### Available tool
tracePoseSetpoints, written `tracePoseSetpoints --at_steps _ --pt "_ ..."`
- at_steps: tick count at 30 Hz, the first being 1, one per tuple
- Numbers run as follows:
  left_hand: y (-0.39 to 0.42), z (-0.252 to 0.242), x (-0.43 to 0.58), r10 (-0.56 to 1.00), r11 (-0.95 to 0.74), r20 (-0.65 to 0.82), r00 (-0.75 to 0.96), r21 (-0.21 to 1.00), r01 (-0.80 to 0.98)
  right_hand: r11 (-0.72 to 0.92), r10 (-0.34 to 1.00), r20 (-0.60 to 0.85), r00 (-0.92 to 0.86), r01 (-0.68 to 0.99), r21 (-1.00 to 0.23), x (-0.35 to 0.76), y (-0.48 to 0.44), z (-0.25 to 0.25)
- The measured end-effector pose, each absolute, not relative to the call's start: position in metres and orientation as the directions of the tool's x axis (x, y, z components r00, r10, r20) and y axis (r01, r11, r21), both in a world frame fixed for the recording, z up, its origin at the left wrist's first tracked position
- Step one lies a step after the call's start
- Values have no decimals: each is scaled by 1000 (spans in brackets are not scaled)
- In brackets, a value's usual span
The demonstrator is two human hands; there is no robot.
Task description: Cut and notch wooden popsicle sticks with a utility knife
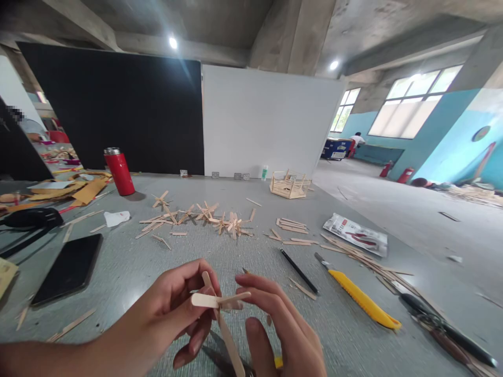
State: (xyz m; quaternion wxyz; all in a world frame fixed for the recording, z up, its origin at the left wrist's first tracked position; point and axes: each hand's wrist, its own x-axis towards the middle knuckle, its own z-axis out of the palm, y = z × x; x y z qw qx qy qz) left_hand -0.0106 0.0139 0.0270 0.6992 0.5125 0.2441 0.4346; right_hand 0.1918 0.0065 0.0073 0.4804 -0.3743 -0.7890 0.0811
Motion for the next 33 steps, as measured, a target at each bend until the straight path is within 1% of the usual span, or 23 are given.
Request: tracePoseSetpoints --at_steps 2,3,7,10,14,17,20,23,25,29,31,33 --pt "13 27 -10 850 116 87 519 931 -346 696 689 662 -295 521 -493 190 9 6" --pt "12 26 -9 844 126 77 531 933 -336 694 703 638 -314 501 -517 189 9 6" --pt "10 24 -8 828 151 64 558 931 -332 638 767 532 -360 328 -697 185 10 8" --pt "10 27 -9 834 167 72 547 912 -374 569 812 484 -327 257 -781 183 8 10" --pt "11 33 -12 844 213 67 532 869 -447 505 853 458 -248 175 -845 181 4 13" --pt "12 32 -13 853 211 69 518 861 -462 504 857 468 -214 159 -849 182 3 13" --pt "13 23 -11 857 203 90 508 847 -492 579 811 548 -206 153 -801 183 4 11" --pt "11 16 -9 845 231 88 527 829 -510 605 791 569 -225 145 -783 182 5 10" --pt "9 16 -9 829 267 50 556 839 -474 601 795 568 -211 155 -784 181 5 9" --pt "5 26 -11 815 303 -65 576 895 -327 621 783 591 -192 193 -760 179 5 9" --pt "4 31 -12 813 293 -75 577 909 -295 620 784 584 -212 199 -759 179 6 9" --pt "5 33 -12 816 263 -49 575 918 -296 617 784 577 -230 183 -766 179 6 10"
